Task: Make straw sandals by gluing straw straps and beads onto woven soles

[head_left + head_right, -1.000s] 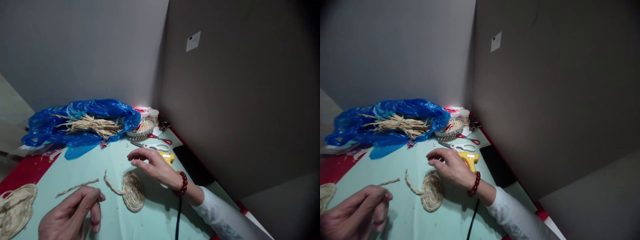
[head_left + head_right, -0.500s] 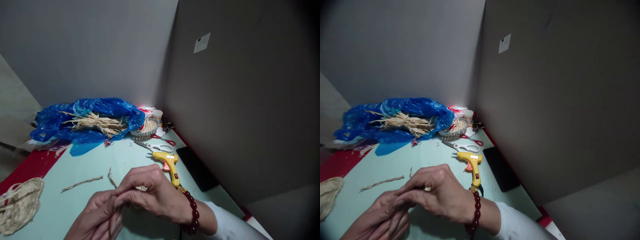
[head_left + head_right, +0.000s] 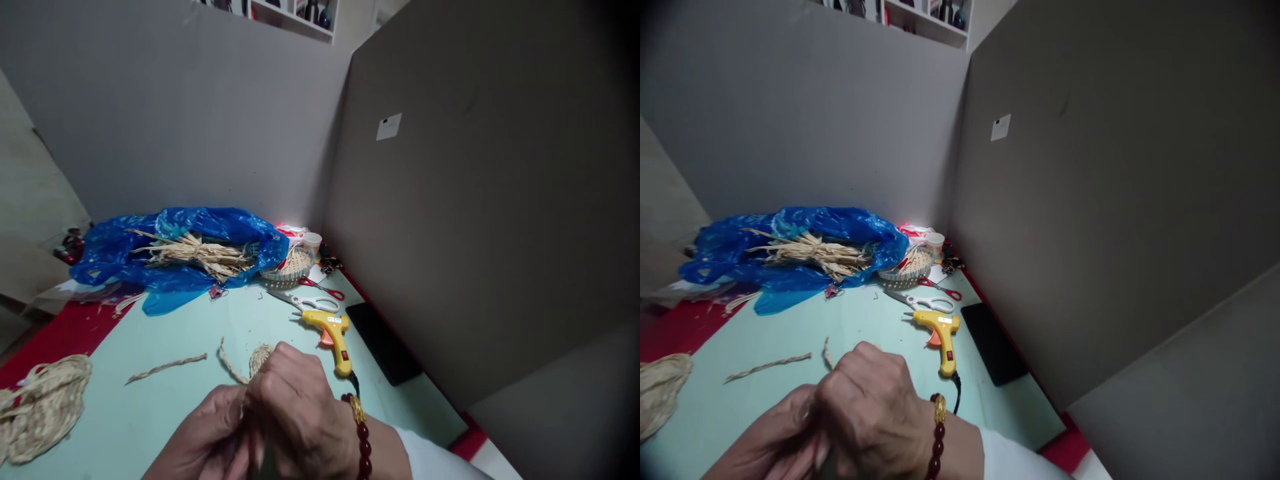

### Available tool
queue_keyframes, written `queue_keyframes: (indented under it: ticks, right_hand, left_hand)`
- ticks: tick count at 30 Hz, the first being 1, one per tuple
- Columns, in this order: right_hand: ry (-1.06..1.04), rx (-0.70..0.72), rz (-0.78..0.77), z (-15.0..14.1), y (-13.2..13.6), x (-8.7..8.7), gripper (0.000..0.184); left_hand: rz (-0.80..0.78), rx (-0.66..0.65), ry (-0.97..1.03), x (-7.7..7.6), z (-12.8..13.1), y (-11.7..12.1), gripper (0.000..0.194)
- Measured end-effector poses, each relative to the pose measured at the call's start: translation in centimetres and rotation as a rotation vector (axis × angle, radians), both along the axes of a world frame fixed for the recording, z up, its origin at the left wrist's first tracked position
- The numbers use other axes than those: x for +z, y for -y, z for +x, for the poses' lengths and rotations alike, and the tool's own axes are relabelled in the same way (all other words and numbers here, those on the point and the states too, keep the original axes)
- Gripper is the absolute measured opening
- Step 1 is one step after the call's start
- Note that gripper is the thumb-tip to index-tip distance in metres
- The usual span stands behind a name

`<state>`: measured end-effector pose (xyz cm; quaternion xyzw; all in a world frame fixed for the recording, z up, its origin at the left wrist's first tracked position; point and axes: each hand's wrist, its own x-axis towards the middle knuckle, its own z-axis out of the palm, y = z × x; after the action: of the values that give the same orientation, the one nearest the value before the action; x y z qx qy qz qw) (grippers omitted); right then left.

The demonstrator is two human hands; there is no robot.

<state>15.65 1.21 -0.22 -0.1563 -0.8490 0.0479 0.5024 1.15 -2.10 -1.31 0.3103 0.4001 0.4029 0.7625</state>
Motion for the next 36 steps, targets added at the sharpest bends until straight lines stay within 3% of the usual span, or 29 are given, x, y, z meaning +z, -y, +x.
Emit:
queue_keyframes:
  ticks: [4,7,9,10,11,13,14,15,17,22,24,27,30,33,36]
  right_hand:
    - [0.056,-0.091,-0.247,1.9,0.7,1.6,0.017]
    - [0.037,-0.179,-0.424,5.6,1.3,3.4,0.034]
    - [0.109,-0.128,-0.533,9.0,1.7,4.5,0.043]
    - [0.184,-0.038,-0.583,10.6,1.8,5.0,0.047]
    - [0.257,0.046,-0.630,12.0,1.9,5.4,0.043]
    - [0.408,0.114,-0.705,13.6,1.9,5.8,0.015]
    - [0.483,0.083,-0.721,13.8,1.7,5.8,0.018]
    - [0.542,0.013,-0.722,13.4,1.4,5.6,0.027]
    - [0.608,-0.160,-0.699,11.3,0.5,4.8,0.027]
    - [0.642,-0.303,-0.732,4.1,-2.9,1.1,0.016]
    - [0.648,-0.328,-0.770,2.5,-3.9,-0.3,0.023]
    - [0.604,-0.290,-0.852,2.0,-5.0,-1.6,0.030]
    - [0.477,-0.208,-0.928,2.7,-5.7,-1.8,0.029]
    - [0.319,-0.101,-0.982,3.4,-6.1,-1.3,0.025]
    - [0.189,0.028,-1.008,3.7,-5.8,-0.5,0.034]
  left_hand:
    - [0.050,0.058,-0.049,0.0,-0.4,-0.6,0.032]
    - [0.114,0.162,-0.143,0.3,-1.4,-1.0,0.025]
    - [0.145,0.219,-0.216,0.5,-2.3,-0.7,0.025]
    - [0.149,0.234,-0.243,0.5,-2.7,-0.5,0.025]
    - [0.149,0.247,-0.268,0.5,-3.0,-0.2,0.025]
    - [0.171,0.263,-0.361,0.4,-3.3,0.5,0.023]
    - [0.195,0.266,-0.422,0.3,-3.3,0.8,0.020]
    - [0.226,0.271,-0.486,0.1,-3.3,1.0,0.016]
    - [0.289,0.276,-0.602,-0.2,-3.1,1.3,0.012]
    - [0.332,0.274,-0.816,-1.1,-3.2,1.4,0.028]
    - [0.325,0.250,-0.924,-1.3,-3.4,1.5,0.040]
    - [0.304,0.211,-1.043,-1.4,-3.4,1.6,0.040]
    - [0.290,0.215,-1.018,-1.5,-2.9,1.4,0.034]
    - [0.267,0.258,-0.901,-1.4,-2.1,0.7,0.036]
    - [0.221,0.310,-0.688,-1.0,-0.7,-0.1,0.051]
